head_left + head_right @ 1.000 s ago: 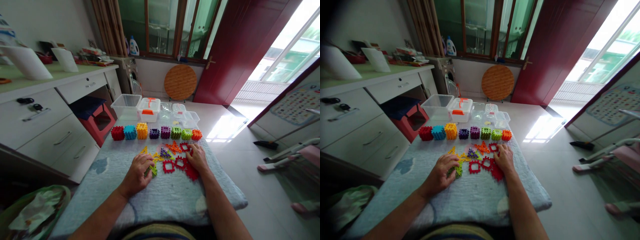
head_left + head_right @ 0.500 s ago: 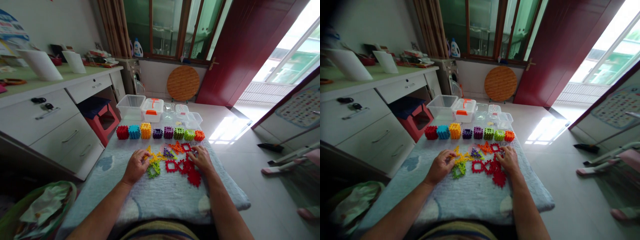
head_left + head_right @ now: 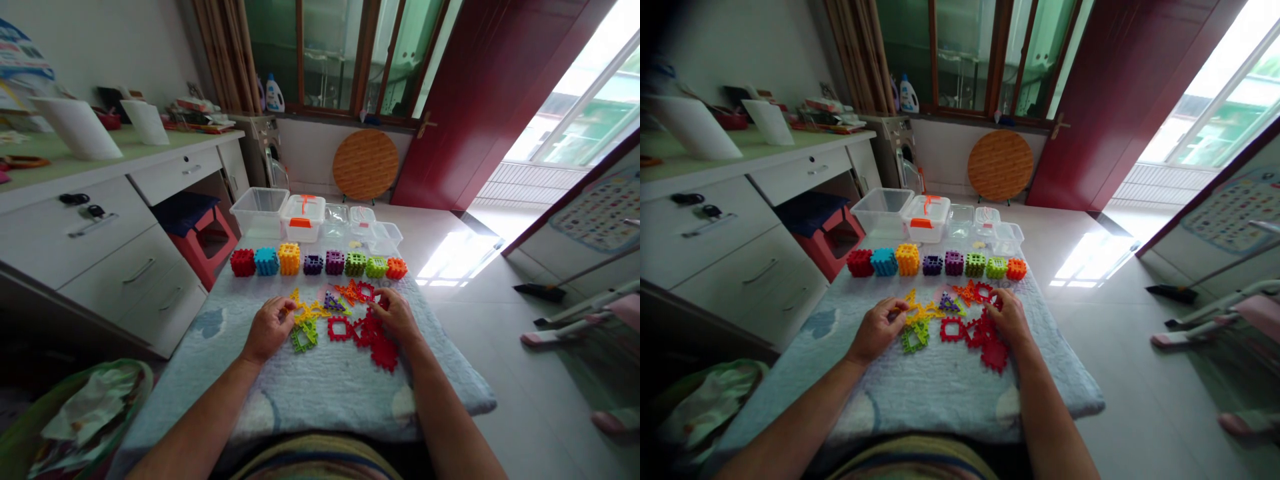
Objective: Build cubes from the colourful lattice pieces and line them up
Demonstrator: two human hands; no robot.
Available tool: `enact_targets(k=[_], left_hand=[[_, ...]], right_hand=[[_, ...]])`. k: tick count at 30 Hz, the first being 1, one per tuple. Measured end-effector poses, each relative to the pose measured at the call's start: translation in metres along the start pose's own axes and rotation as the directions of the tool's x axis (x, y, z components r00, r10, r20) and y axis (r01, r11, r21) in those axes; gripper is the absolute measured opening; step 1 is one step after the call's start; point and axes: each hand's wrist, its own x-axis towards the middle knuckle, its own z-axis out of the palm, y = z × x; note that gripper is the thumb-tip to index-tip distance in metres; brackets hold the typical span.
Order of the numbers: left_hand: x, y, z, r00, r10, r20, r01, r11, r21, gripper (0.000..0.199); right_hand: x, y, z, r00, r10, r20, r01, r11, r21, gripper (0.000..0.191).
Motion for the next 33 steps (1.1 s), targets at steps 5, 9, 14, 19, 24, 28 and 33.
enact_targets(k=[5, 9, 14, 19, 24, 28, 33], left_hand=[[0.000, 0.004, -0.002, 1.000, -0.010, -0.014, 0.010, 1.000, -0.006, 0.012], [0.001, 0.006, -0.003, 1.000, 0.011, -0.021, -0.011, 1.000, 0.005, 0.011], [0.001, 0.006, -0.003, 0.999, 0.032, -0.040, -0.032, 0.999, 0.016, 0.011], [0.002, 0.005, -0.002, 0.996, 0.066, -0.054, -0.064, 0.997, 0.032, 0.010], [0.001, 0.005, -0.002, 0.991, 0.120, -0.067, -0.116, 0.991, 0.061, 0.009], [0.000, 0.009, -0.004, 0.980, 0.179, -0.086, -0.173, 0.982, 0.074, 0.008], [-0.003, 0.019, -0.005, 0.959, 0.266, -0.096, -0.258, 0.962, 0.090, 0.009]], right_hand=[[0.004, -0.004, 0.002, 0.986, 0.167, 0.010, -0.155, 0.889, 0.432, 0.028], [0.004, -0.016, -0.002, 0.968, 0.243, 0.067, -0.225, 0.715, 0.662, 0.031], [0.002, -0.028, -0.002, 0.943, 0.205, 0.261, -0.331, 0.556, 0.762, 0.032], [0.002, -0.020, 0.011, 0.962, 0.142, 0.235, -0.263, 0.717, 0.646, 0.023], [0.003, -0.010, 0.018, 0.977, 0.128, 0.168, -0.196, 0.847, 0.495, 0.021], [0.003, -0.018, 0.015, 0.967, 0.136, 0.215, -0.240, 0.768, 0.594, 0.026], [0.002, -0.027, 0.015, 0.923, 0.045, 0.382, -0.299, 0.710, 0.638, 0.029]])
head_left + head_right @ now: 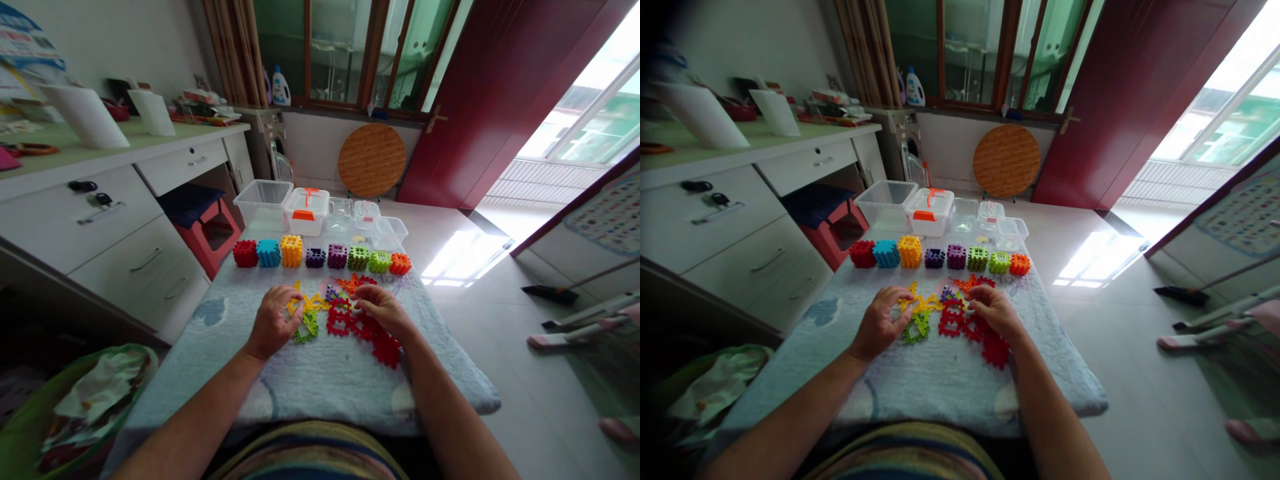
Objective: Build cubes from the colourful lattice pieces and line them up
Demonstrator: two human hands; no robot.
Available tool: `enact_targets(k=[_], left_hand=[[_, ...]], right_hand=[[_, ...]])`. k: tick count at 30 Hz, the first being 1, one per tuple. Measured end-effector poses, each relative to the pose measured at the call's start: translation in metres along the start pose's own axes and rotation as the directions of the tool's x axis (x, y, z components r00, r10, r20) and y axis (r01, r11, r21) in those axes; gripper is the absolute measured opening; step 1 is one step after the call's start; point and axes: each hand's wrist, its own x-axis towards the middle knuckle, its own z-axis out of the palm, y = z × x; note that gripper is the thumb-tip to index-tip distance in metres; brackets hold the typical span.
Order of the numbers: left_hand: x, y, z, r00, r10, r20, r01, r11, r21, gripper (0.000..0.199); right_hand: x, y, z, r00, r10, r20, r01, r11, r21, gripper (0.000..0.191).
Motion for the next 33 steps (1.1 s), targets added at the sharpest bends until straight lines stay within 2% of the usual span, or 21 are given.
enact_targets(k=[3, 6, 8, 10, 14, 17, 21, 26, 29, 33], left_hand=[[0.001, 0.013, 0.001, 0.995, 0.082, 0.057, -0.082, 0.997, 0.009, 0.016], [0.007, 0.030, 0.008, 0.958, 0.160, 0.237, -0.169, 0.985, 0.022, 0.035], [0.013, 0.041, 0.016, 0.918, 0.157, 0.365, -0.183, 0.982, 0.038, 0.051], [0.019, 0.049, 0.026, 0.887, 0.104, 0.450, -0.157, 0.984, 0.082, 0.060], [0.028, 0.055, 0.045, 0.879, -0.017, 0.477, -0.091, 0.975, 0.203, 0.059], [0.034, 0.054, 0.049, 0.869, -0.038, 0.494, -0.095, 0.966, 0.242, 0.051], [0.042, 0.050, 0.039, 0.844, 0.042, 0.534, -0.150, 0.976, 0.160, 0.053], [0.045, 0.047, 0.032, 0.754, 0.185, 0.630, -0.246, 0.969, 0.010, 0.050], [0.044, 0.048, 0.035, 0.719, 0.191, 0.668, -0.257, 0.966, 0.001, 0.043], [0.044, 0.051, 0.039, 0.713, 0.160, 0.682, -0.260, 0.965, 0.045, 0.038]], right_hand=[[0.001, 0.000, -0.001, 0.998, -0.013, -0.058, 0.010, 0.999, -0.041, 0.027], [0.002, 0.000, -0.008, 0.983, -0.031, -0.181, 0.017, 0.997, -0.080, 0.025], [0.002, 0.000, -0.013, 0.969, -0.038, -0.243, 0.011, 0.994, -0.112, 0.024], [0.003, 0.000, -0.016, 0.955, -0.052, -0.292, 0.010, 0.989, -0.145, 0.023], [0.005, 0.003, -0.019, 0.935, -0.055, -0.350, -0.005, 0.986, -0.169, 0.022], [0.007, 0.005, -0.020, 0.931, -0.040, -0.362, -0.023, 0.986, -0.168, 0.022], [0.008, 0.006, -0.021, 0.930, -0.040, -0.365, -0.028, 0.984, -0.178, 0.022], [0.008, 0.007, -0.020, 0.931, -0.061, -0.361, -0.012, 0.980, -0.196, 0.020], [0.008, 0.008, -0.020, 0.933, -0.068, -0.354, -0.010, 0.977, -0.215, 0.019], [0.007, 0.007, -0.021, 0.936, -0.074, -0.345, -0.010, 0.972, -0.236, 0.018]])
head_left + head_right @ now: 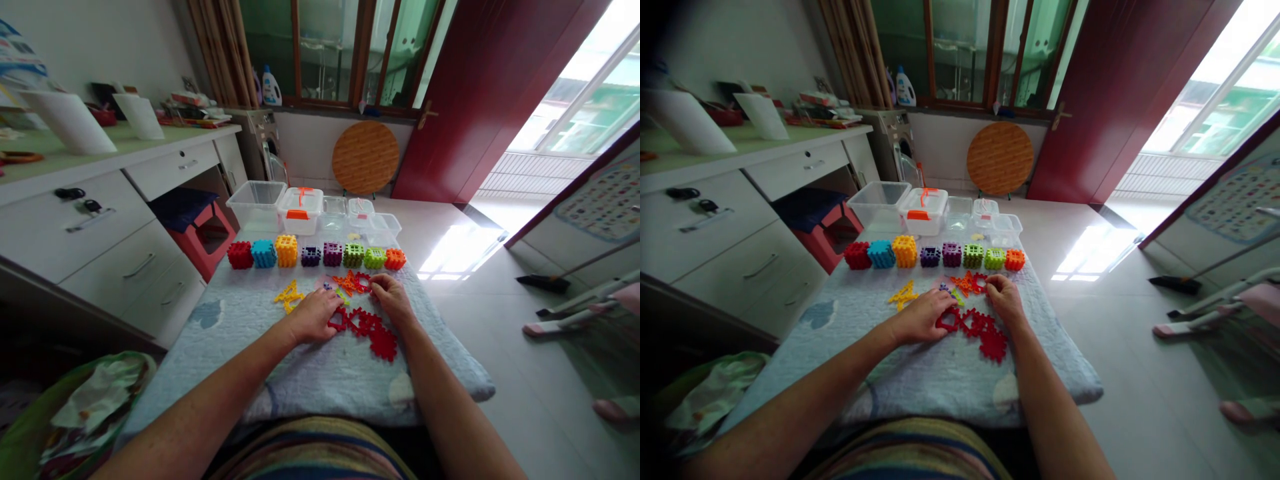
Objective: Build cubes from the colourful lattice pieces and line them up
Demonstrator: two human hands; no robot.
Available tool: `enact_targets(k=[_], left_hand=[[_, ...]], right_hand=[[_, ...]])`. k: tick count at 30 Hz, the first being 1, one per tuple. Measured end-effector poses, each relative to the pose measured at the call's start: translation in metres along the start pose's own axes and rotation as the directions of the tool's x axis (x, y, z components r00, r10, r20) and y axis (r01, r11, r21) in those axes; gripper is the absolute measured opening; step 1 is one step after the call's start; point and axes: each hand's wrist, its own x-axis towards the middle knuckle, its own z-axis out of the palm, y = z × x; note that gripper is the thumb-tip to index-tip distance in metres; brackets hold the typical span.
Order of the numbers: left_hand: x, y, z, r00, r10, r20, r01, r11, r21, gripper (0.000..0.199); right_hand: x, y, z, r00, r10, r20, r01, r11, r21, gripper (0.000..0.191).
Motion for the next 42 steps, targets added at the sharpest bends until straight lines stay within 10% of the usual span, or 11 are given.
enact_targets(k=[18, 30, 42], left_hand=[[-0.008, -0.001, -0.036, 0.996, 0.078, -0.044, -0.074, 0.994, 0.080, 0.035], [-0.090, -0.151, -0.134, 0.897, -0.333, -0.290, 0.374, 0.922, 0.098, 0.043], [-0.059, -0.218, -0.150, 0.906, -0.409, -0.108, 0.423, 0.863, 0.278, 0.045]], right_hand=[[0.001, 0.007, 0.000, 1.000, -0.024, 0.001, 0.024, 0.999, -0.038, 0.017], [-0.001, 0.008, 0.000, 0.999, -0.045, -0.004, 0.045, 0.994, -0.096, 0.021], [-0.001, 0.011, -0.003, 0.998, -0.056, -0.013, 0.053, 0.988, -0.142, 0.024]])
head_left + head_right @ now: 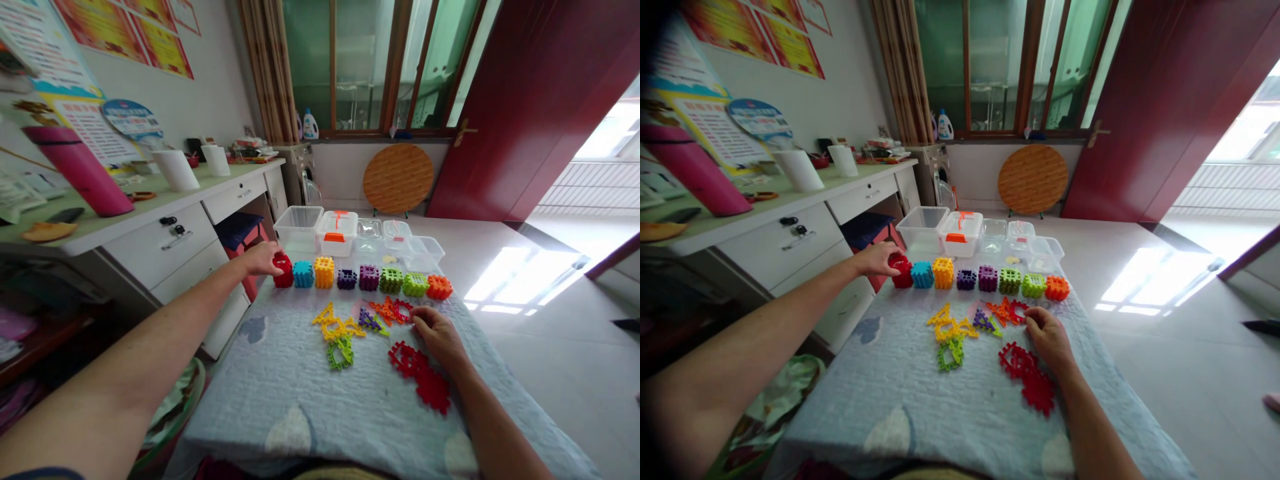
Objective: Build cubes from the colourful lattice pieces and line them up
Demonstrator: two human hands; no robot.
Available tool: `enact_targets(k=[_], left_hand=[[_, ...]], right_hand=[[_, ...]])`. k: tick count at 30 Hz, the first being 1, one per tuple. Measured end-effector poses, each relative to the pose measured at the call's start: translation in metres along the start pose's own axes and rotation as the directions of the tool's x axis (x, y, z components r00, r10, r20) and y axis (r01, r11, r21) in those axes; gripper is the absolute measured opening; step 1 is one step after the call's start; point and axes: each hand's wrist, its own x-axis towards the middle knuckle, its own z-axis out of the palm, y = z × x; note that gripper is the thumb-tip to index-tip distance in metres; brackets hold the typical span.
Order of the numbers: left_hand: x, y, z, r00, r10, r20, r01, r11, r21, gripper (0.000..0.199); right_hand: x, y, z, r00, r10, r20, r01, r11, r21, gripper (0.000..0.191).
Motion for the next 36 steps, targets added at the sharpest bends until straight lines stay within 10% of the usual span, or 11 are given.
enact_targets(k=[36], left_hand=[[0.025, -0.011, 0.012, 0.963, 0.049, 0.265, -0.006, 0.987, -0.162, 0.045]], right_hand=[[-0.001, 0.002, 0.001, 1.000, 0.008, 0.007, -0.008, 1.000, -0.008, 0.025]])
